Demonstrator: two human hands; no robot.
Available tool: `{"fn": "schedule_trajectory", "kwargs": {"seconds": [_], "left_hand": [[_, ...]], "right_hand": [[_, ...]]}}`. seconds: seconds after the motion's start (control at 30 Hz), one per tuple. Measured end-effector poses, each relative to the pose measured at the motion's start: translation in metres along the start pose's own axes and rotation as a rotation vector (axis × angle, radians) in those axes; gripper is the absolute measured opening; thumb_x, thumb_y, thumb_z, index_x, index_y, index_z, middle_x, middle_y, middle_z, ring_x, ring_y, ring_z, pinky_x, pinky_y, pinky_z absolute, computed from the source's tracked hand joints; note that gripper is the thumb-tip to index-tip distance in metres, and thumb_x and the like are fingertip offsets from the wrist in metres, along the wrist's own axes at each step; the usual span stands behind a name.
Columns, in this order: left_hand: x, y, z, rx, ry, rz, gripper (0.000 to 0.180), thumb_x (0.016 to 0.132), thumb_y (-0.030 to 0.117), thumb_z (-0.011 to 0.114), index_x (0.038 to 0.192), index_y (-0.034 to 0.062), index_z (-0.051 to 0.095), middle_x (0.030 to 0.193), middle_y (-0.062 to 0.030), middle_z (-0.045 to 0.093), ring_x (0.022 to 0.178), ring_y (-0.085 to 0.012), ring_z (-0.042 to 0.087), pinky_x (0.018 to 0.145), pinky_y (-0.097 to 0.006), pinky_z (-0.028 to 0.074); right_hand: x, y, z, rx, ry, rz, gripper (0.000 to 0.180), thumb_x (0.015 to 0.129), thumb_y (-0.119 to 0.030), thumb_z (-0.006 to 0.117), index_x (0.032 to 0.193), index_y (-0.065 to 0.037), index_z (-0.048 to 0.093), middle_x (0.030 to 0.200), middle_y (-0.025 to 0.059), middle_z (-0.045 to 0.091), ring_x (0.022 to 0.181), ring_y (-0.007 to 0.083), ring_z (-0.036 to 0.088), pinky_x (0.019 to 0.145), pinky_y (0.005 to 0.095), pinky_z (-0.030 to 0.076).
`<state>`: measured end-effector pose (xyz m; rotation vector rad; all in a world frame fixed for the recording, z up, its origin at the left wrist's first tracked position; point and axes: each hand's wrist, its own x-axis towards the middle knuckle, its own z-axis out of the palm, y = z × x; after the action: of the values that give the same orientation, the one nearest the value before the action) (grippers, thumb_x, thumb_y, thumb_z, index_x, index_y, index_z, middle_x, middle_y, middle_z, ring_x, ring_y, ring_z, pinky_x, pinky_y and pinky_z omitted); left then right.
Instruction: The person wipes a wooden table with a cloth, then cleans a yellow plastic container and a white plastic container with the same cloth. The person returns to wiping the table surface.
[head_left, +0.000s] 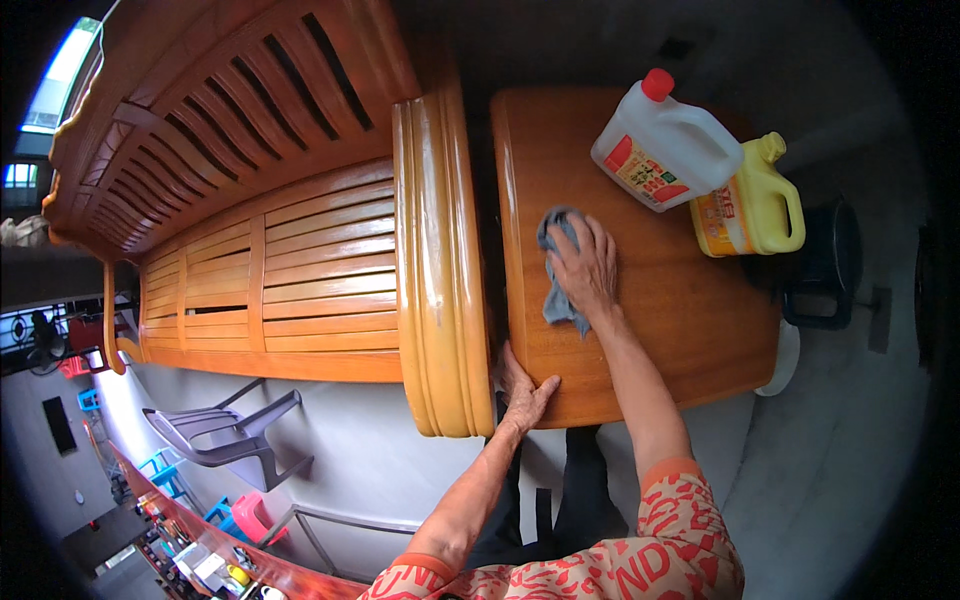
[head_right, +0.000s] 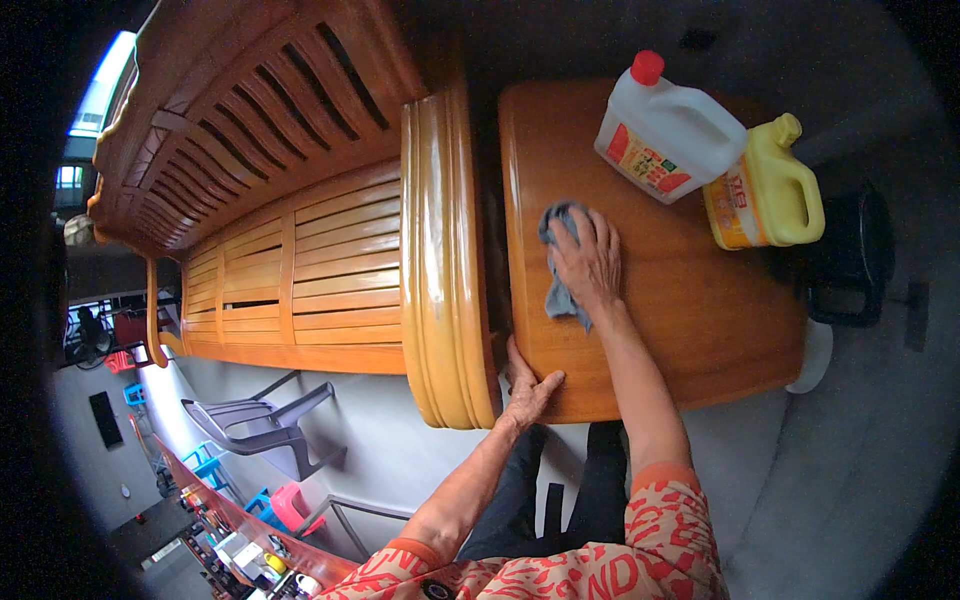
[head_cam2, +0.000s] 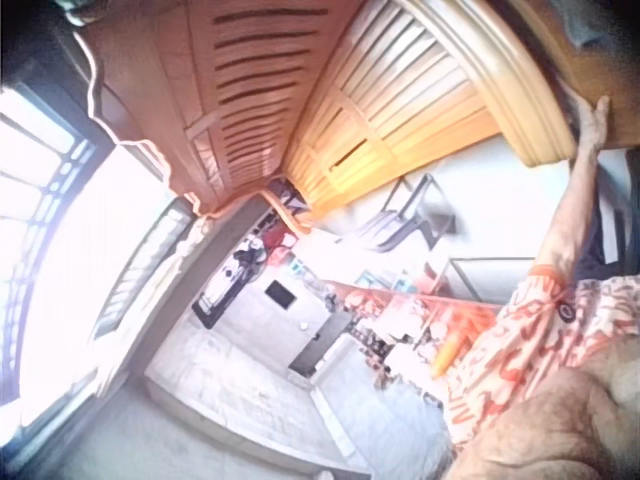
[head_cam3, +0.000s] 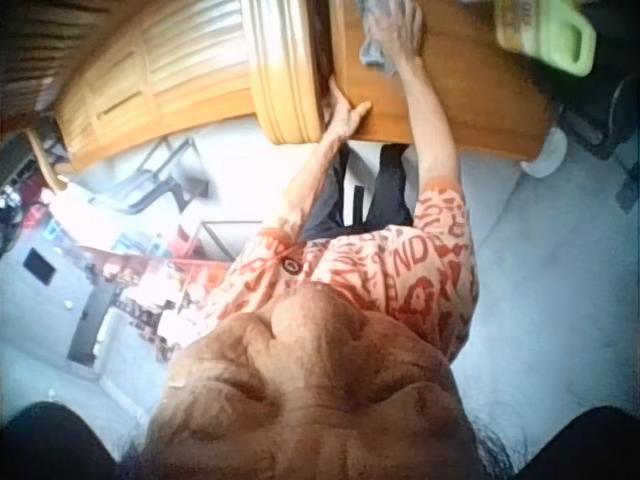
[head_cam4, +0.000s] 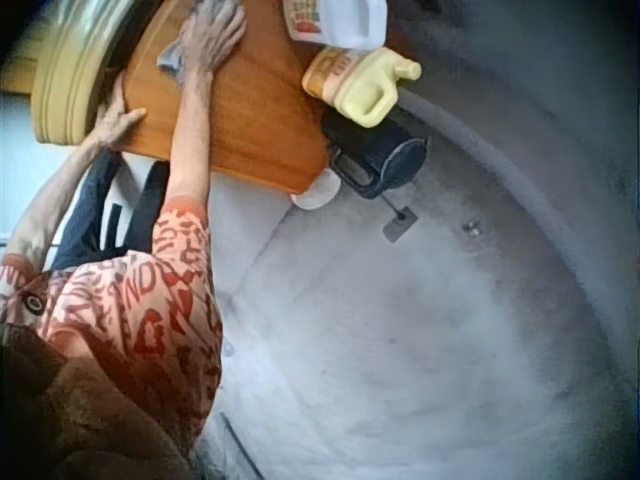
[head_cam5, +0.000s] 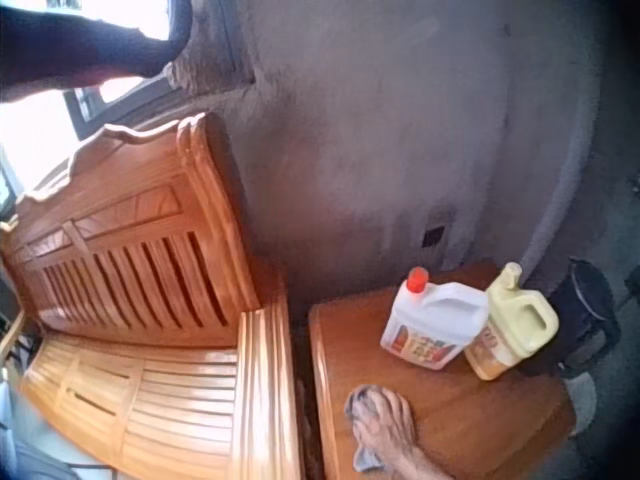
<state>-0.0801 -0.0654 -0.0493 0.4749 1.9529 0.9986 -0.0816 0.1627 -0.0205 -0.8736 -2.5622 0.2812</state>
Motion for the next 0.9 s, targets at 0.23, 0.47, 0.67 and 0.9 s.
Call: {"fn": "schedule_trajectory", "kwargs": {"seconds": [0.23,0.47,0.67,0.9], "left_hand": [[0.000,0.005,-0.001,-0.034,0.014,-0.004,0.106,0.073,0.028,0.075,0.147,0.0030,0.003,0.147,-0.0224,0.020,0.135,-0.0379,0.022,0.111,-0.045,0.017],[0.000,0.006,-0.009,-0.910,-0.021,-0.129,0.060,0.098,0.041,0.041,0.142,0.0009,0.029,0.142,-0.0102,0.036,0.129,-0.0219,0.035,0.109,-0.034,0.025],[-0.008,0.015,-0.020,-1.068,-0.092,-0.173,0.067,0.095,0.060,0.029,0.132,0.0061,0.043,0.132,-0.0113,0.048,0.121,-0.0234,0.045,0.104,-0.037,0.034],[-0.016,0.024,-0.021,-0.959,-0.132,-0.219,0.060,0.096,0.055,0.035,0.135,0.0095,0.043,0.127,-0.0078,0.052,0.117,-0.0222,0.048,0.103,-0.035,0.036]], "right_hand": [[0.024,-0.017,0.023,0.057,0.001,0.001,0.040,0.077,-0.020,0.066,0.116,-0.018,0.060,0.129,0.0081,0.045,0.121,0.0347,0.039,0.098,0.0521,0.035],[-0.067,-0.057,-0.001,0.217,-0.110,-0.177,0.033,0.073,-0.026,0.065,0.103,-0.014,0.064,0.129,0.0085,0.045,0.125,0.0348,0.036,0.104,0.0504,0.031],[-0.158,-0.078,-0.038,0.272,-0.191,-0.249,0.033,0.073,-0.025,0.068,0.103,-0.015,0.066,0.128,0.0070,0.048,0.125,0.0316,0.038,0.105,0.0486,0.031],[-0.178,-0.057,-0.041,0.247,-0.177,-0.404,0.029,0.072,-0.027,0.070,0.100,-0.025,0.067,0.122,0.0033,0.047,0.120,0.0273,0.041,0.105,0.0450,0.032]]}}
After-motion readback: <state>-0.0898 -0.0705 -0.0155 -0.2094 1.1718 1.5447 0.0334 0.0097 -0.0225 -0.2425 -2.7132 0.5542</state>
